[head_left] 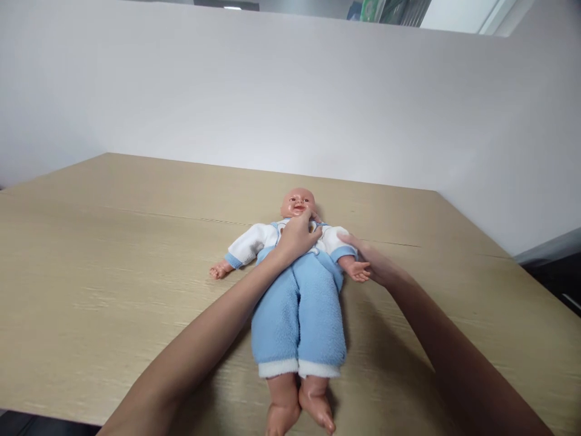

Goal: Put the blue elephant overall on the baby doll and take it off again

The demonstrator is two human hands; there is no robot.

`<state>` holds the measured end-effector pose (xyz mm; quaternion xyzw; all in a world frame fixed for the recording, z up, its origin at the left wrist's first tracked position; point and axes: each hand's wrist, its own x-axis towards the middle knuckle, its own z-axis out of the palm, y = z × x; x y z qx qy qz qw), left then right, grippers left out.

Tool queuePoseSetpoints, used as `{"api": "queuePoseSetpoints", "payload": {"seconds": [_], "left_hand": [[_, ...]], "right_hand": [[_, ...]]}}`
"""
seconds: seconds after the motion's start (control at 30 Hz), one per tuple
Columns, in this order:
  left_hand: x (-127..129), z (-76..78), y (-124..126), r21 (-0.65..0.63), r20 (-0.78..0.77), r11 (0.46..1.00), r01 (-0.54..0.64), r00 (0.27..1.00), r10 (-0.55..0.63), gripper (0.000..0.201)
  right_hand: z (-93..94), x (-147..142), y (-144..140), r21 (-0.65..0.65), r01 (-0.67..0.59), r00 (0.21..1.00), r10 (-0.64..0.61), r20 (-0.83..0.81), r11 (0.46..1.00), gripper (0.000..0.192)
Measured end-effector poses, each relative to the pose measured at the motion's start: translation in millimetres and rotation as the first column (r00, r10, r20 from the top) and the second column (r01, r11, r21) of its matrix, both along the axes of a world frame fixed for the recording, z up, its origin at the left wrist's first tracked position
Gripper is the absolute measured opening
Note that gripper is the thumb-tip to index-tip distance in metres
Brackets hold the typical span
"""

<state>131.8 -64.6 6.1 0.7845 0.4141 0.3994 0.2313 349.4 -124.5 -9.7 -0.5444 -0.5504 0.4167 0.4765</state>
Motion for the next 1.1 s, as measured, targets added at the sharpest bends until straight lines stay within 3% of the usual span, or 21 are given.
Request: {"api": "queuePoseSetpoints", "payload": {"seconds": [0.13,0.2,0.3,0.4,0.6,0.67,0.73,0.8,0.83,0.9,0.97,1.03,1.1], "left_hand": [[-0.6,1.2,-1.8,0.01,-0.035,1.0,0.018,0.999,-0.018,0.017],[-0.6,0.9,-1.5,0.02,-0.048,1.0,0.016,0.999,-0.015,0.018],[0.1,0.4,-1.2,0.032,-0.053,0.999,0.023,0.998,-0.021,0.016],[0.8,2.2,-3.2,0.04,-0.08,0.999,-0.007,0.997,0.01,0.016],[-10.8,14.9,-16.5,0.251,-0.2,0.958,-0.141,0.96,0.194,0.026],[-21.2,17.8,-22.7,0.298,-0.206,0.939,-0.172,0.949,0.239,0.026],[-34.6,17.3,-29.6,0.32,-0.174,0.928,-0.192,0.951,0.257,0.025],[-50.1,12.6,-37.8,0.313,-0.117,0.928,-0.201,0.962,0.247,0.022],[-58.6,8.7,-42.4,0.296,-0.083,0.932,-0.209,0.966,0.243,0.021],[-76.3,-1.2,-52.8,0.226,-0.016,0.943,-0.246,0.967,0.256,0.019],[-94.2,-11.9,-63.6,0.139,0.009,0.951,-0.277,0.96,0.279,0.02],[-110.6,-21.0,-72.9,0.09,-0.045,0.96,-0.265,0.962,0.27,0.023],[-123.3,-27.7,-78.8,0.073,-0.124,0.972,-0.222,0.965,0.229,0.028]], "right_hand": [[9.4,41.0,-23.6,-0.159,-0.014,1.0,0.017,0.019,0.987,0.056],[9.6,62.2,-30.6,-0.192,0.031,0.999,-0.028,0.019,0.981,0.053],[1.4,84.4,-38.0,-0.179,0.1,0.995,-0.1,0.01,0.979,0.046],[-11.4,94.8,-41.8,-0.131,0.077,0.997,-0.074,0.03,0.988,0.05],[-24.8,106.1,-40.4,0.006,0.09,0.973,-0.089,0.212,0.996,0.059],[-23.0,102.6,-40.9,0.141,0.092,0.912,-0.141,0.386,0.986,0.055],[-17.5,90.6,-44.4,0.346,0.089,0.798,-0.275,0.537,0.934,0.05],[-10.1,69.5,-51.4,0.501,0.061,0.733,-0.38,0.564,0.863,0.045],[-6.6,56.3,-56.0,0.535,0.045,0.746,-0.385,0.544,0.844,0.042],[-2.7,27.8,-65.3,0.509,-0.001,0.837,-0.277,0.471,0.861,0.035],[-4.5,2.0,-71.8,0.397,-0.064,0.938,-0.081,0.338,0.916,0.031],[-10.7,-15.5,-73.2,0.282,-0.115,0.979,0.059,0.198,0.952,0.033],[-17.9,-22.8,-69.6,0.223,-0.128,0.987,0.101,0.128,0.966,0.033]]}}
